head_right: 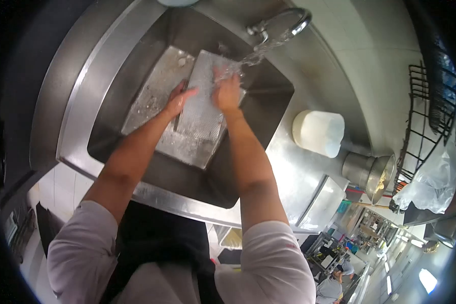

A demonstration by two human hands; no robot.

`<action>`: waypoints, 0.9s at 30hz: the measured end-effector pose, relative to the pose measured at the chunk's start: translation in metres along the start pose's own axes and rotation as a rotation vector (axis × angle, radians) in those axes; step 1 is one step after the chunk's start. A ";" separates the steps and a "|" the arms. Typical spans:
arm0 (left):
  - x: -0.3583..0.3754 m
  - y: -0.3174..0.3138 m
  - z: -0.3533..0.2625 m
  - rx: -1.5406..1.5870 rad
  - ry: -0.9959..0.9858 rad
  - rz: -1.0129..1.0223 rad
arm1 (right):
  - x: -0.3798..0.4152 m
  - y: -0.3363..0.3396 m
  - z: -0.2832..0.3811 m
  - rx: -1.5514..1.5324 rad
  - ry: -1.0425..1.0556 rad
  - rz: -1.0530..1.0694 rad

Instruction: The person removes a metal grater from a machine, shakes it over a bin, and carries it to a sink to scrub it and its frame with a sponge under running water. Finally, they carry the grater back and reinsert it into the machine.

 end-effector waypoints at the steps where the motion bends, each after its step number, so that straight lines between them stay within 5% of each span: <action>1: 0.006 -0.011 -0.016 0.010 0.034 -0.032 | -0.006 -0.008 -0.014 -0.023 -0.128 -0.009; 8: -0.009 -0.004 -0.025 -0.084 0.030 -0.117 | 0.054 0.029 0.091 -0.292 -0.110 -0.090; 9: -0.039 0.034 0.021 -0.093 0.043 -0.092 | 0.071 0.029 0.095 -0.277 -0.061 -0.029; 11: -0.013 0.001 -0.016 -0.136 0.085 -0.053 | 0.105 0.028 0.074 -0.249 0.041 0.090; 14: -0.030 0.015 0.000 -0.165 0.121 0.006 | 0.105 0.025 0.045 -0.235 -0.157 0.049; 20: -0.008 0.014 -0.017 -0.275 0.338 -0.154 | 0.072 0.017 0.126 -0.387 0.100 0.121; 25: -0.031 0.008 -0.006 -0.182 0.175 0.114 | 0.091 0.019 0.064 -0.315 0.021 0.112; 27: -0.026 0.005 -0.004 -0.133 0.171 0.061 | 0.052 0.022 0.037 -0.185 -0.108 0.022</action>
Point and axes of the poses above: each hand's wrist, its own x-axis away from the middle knuckle, its own y-axis out of the back of the hand, z = x × y, the point moved 8 cm from there along -x, towards the middle knuckle, and after that the axes turned 14 degrees about z, right-handed, at the moved point
